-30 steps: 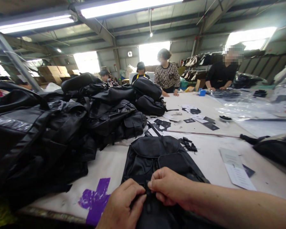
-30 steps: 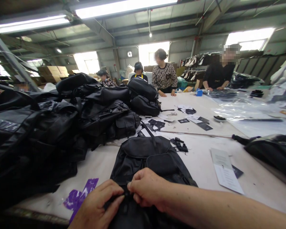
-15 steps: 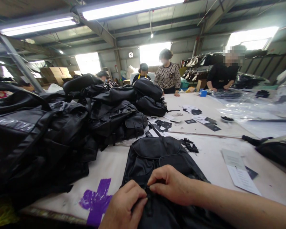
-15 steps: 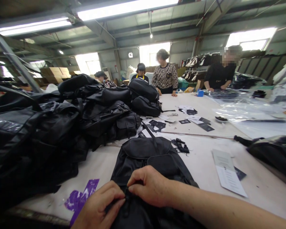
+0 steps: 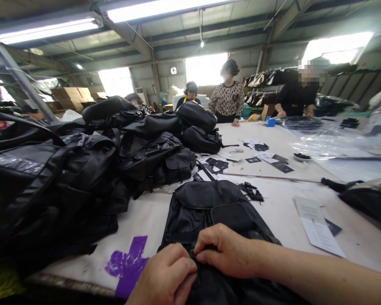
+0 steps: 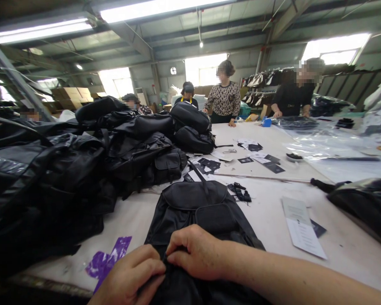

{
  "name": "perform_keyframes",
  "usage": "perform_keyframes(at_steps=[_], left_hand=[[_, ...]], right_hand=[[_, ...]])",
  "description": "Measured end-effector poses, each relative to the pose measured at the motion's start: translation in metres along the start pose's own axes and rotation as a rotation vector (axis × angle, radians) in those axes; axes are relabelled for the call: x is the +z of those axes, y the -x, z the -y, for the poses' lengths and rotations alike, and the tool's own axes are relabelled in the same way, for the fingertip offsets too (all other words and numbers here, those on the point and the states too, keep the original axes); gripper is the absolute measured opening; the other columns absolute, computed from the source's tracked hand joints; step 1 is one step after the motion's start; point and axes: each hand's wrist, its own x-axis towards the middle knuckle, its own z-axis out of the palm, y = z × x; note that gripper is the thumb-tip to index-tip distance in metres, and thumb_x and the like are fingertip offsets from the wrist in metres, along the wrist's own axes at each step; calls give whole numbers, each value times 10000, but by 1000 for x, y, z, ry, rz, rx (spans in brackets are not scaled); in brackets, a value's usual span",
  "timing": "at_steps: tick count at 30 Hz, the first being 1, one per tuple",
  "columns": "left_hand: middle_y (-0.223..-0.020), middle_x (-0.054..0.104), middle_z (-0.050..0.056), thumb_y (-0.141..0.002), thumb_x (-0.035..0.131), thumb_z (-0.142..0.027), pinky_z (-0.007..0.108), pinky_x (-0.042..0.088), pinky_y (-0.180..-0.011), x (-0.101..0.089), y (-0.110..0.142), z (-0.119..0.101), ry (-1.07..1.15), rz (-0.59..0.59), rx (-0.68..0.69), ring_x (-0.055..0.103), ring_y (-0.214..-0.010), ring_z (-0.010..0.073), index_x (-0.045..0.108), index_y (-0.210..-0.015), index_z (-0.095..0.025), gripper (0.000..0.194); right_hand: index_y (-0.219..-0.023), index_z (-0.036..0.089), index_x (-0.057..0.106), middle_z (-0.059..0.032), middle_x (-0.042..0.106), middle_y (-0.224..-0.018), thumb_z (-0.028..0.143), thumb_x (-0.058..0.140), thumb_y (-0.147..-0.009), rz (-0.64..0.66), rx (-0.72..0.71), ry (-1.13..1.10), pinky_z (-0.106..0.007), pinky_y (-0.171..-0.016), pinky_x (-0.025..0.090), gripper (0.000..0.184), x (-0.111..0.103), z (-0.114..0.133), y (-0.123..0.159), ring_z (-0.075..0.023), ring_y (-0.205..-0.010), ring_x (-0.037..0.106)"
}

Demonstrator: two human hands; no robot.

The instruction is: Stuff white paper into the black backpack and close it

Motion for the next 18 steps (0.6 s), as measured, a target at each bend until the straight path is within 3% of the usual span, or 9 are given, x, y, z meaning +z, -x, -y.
perform_keyframes(at_steps=[7,11,18], left_hand=[[-804,625,22,-798,632,-123,270,431,-542,-15,-2,0,-324,201,200,573,-725,191,619,-848,-213,104],[-736,596,16,-877,524,-107,299,378,-500,-13,-7,-3,-414,180,291,536,-651,185,583,-792,-207,144],[-659,583,37,-914,382,-68,321,323,-436,-12,-15,-13,-440,125,372,503,-545,184,553,-723,-209,293]], right_hand=[[-863,176,713,6,697,-787,223,667,-806,-30,68,-80,-205,-674,469,87,7,-5,1,-128,-727,625],[-949,175,687,6,670,-766,222,682,-752,8,94,-62,-195,-596,449,202,4,-4,6,-124,-664,597],[-965,157,672,-33,657,-789,214,660,-713,-74,-80,187,-227,-611,440,259,7,3,12,-152,-678,589]])
